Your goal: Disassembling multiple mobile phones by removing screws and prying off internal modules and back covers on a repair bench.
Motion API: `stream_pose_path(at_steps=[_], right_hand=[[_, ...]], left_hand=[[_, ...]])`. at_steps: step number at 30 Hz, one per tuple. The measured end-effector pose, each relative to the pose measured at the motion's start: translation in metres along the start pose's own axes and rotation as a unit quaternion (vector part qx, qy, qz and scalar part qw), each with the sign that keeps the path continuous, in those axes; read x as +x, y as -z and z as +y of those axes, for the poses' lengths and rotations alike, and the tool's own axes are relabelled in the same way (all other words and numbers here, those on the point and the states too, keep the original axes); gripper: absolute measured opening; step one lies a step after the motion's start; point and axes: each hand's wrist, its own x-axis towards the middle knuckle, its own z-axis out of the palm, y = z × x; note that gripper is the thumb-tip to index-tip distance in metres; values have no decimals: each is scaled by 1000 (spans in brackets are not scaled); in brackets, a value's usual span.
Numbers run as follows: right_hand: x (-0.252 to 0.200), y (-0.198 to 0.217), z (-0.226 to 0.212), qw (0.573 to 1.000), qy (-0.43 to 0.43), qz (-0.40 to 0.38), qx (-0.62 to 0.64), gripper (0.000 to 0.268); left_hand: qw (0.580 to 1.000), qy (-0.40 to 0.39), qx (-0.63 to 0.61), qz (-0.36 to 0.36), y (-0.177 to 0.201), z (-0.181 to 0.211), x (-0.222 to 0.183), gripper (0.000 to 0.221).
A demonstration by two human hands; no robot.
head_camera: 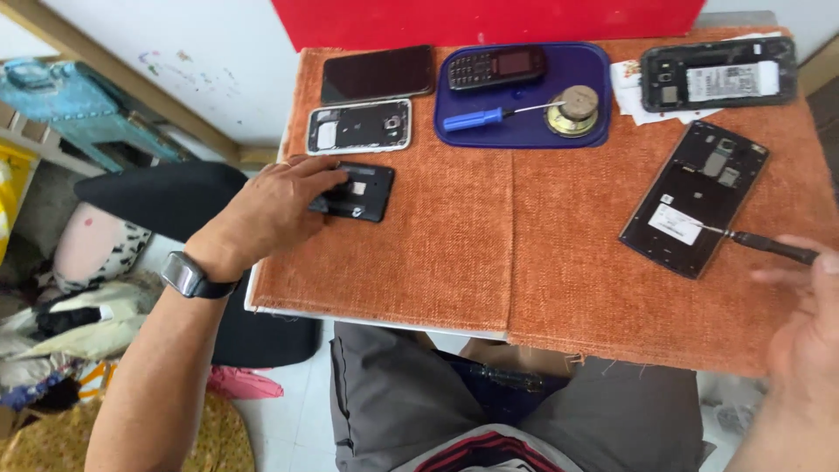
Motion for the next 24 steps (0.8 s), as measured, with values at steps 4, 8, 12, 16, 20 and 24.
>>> stream_pose_path(at_steps=[4,8,12,16,20,24], right_hand=[[-5,-5,-26,998,-15,22,56,39],[-4,-2,-13,997,-46,23,52,32],[-3,-3,-18,994,-85,43,61,31],[-6,1,-13,994,-54,37,86,35],[-10,2,3,992,-83,30,86,30],[-11,11,39,999,-29,-12,35,38]], left_hand=[[998,40,-30,-41,18,12,43,56],[997,30,43,64,-6,-25,117,47],[995,90,-17,-34,5,-22,177,63],[991,80,70,-87,2,-23,209,43],[984,-23,174,-13,-22,-40,216,29],[995,72,62,34,0,-69,209,26]])
